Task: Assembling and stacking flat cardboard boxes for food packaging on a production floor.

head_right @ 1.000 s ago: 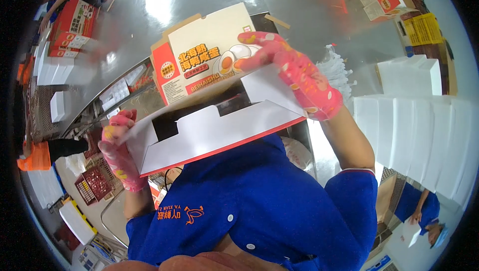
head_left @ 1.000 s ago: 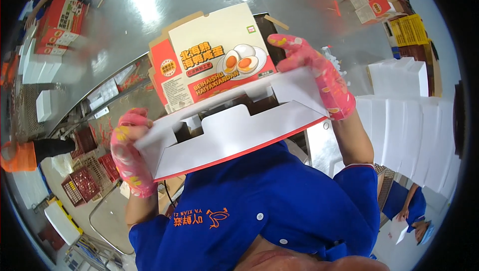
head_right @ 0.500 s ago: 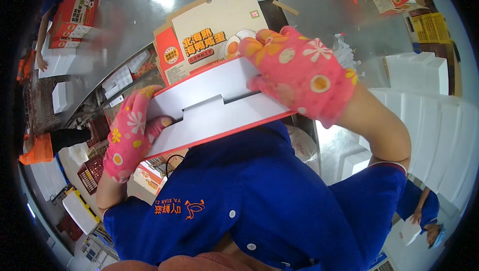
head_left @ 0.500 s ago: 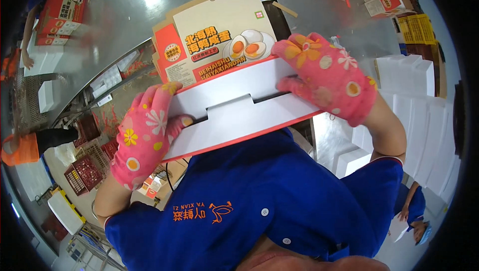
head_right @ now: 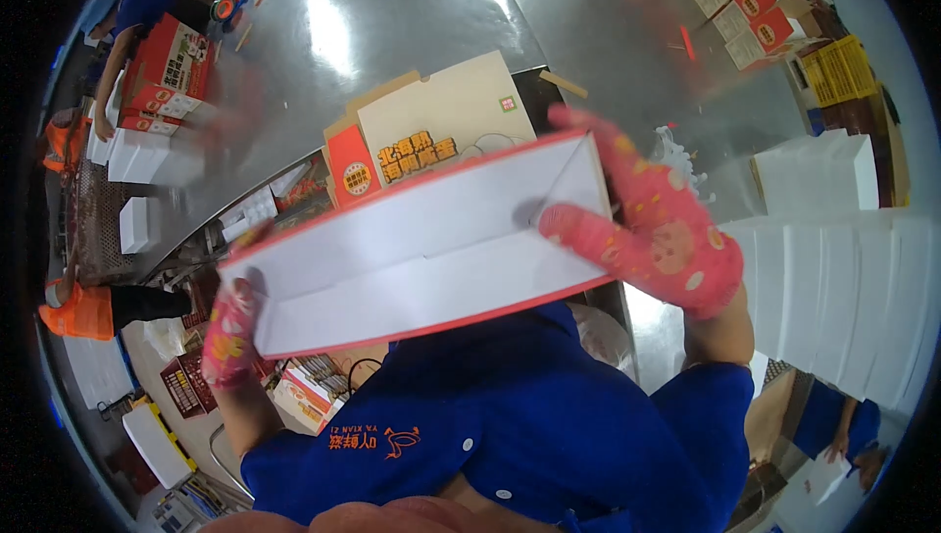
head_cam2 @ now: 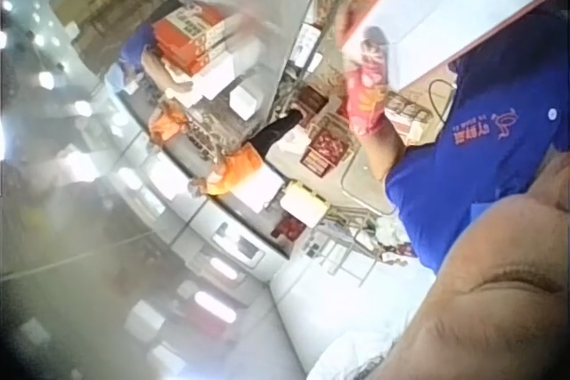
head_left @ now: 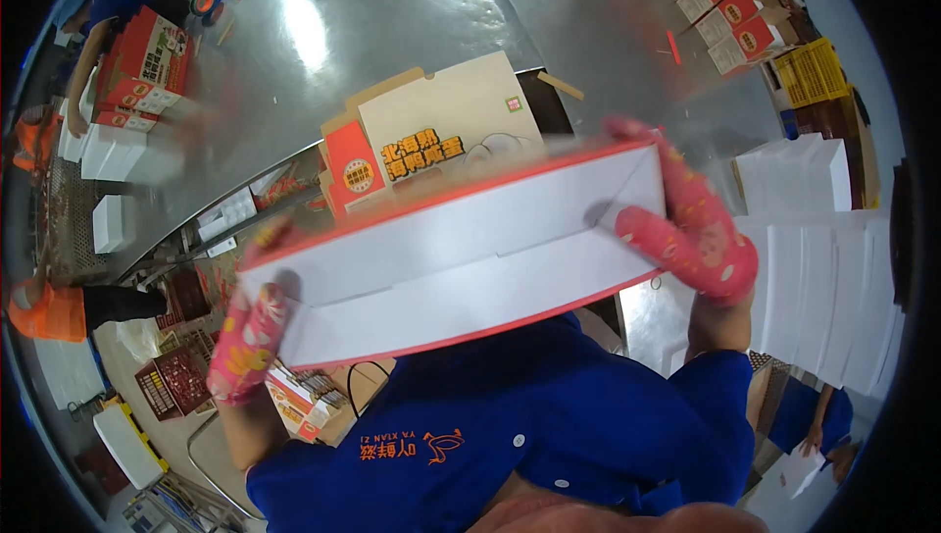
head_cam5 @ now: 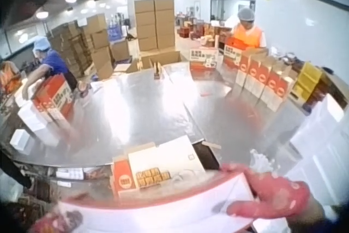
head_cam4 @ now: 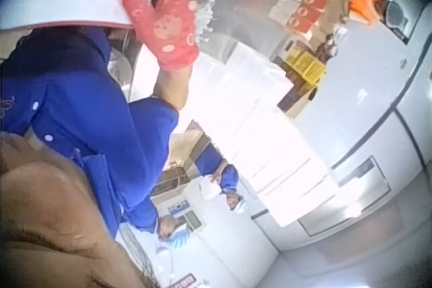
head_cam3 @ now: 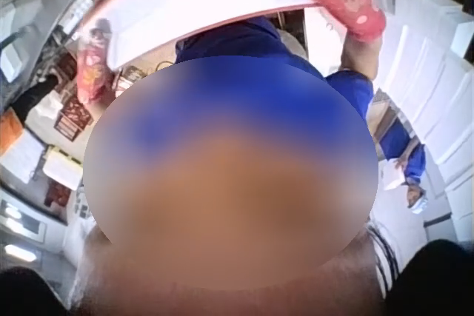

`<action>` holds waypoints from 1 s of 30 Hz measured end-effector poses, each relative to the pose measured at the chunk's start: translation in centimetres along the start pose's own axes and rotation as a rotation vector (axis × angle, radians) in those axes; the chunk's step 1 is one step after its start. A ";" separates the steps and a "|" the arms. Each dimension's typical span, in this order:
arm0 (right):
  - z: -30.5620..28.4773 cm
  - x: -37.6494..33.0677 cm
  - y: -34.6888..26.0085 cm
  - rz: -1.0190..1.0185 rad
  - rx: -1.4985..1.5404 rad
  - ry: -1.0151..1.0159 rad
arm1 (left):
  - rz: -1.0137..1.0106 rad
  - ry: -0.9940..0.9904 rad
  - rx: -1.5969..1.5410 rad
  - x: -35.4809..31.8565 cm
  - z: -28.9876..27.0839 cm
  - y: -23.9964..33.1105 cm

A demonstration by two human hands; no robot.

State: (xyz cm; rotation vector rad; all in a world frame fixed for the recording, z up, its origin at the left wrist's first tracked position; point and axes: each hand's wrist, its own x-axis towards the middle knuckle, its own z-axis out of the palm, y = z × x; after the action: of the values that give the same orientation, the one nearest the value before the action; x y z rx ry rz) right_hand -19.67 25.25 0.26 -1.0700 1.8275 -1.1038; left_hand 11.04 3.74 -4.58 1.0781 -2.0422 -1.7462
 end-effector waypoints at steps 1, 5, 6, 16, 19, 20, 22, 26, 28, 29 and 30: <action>0.1 0.8 -0.2 -0.005 0.000 0.004 | 0.183 0.085 0.019 1.0 -0.2 1.0; 0.4 9.2 1.1 -0.316 -0.002 0.291 | 0.475 0.342 0.212 8.4 -0.4 3.5; 0.3 12.4 2.3 -0.345 -0.153 0.335 | 0.497 0.365 0.188 11.6 -0.6 2.4; 9.0 30.7 21.0 -0.016 -0.498 0.174 | 0.155 0.389 0.721 34.5 2.5 -19.1; 10.2 22.4 22.1 -0.151 -0.751 0.301 | 0.498 0.656 0.820 34.1 3.3 -20.4; 10.4 19.3 24.5 -0.233 -0.740 0.385 | 0.476 0.590 0.827 33.9 4.1 -20.5; 11.1 12.6 26.9 -0.262 -0.774 0.400 | 0.443 0.744 0.897 33.0 4.7 -19.1; 12.2 3.3 26.7 -0.133 -0.803 0.294 | 0.628 0.428 1.135 32.5 5.5 -18.8; 12.2 1.2 27.6 -0.091 -0.784 0.211 | 0.583 0.394 1.077 31.7 6.4 -18.2; 12.8 0.7 29.1 -0.131 -0.781 0.253 | 0.572 0.288 0.998 31.5 6.2 -17.4; 13.3 0.9 29.7 -0.168 -0.763 0.314 | 0.580 0.297 0.983 30.6 6.6 -16.6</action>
State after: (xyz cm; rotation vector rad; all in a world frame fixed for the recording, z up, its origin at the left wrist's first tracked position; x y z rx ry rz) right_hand -16.52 28.78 -31.90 -1.5620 2.5483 -0.6823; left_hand -8.18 -11.84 -29.95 0.7197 -2.6468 -0.2463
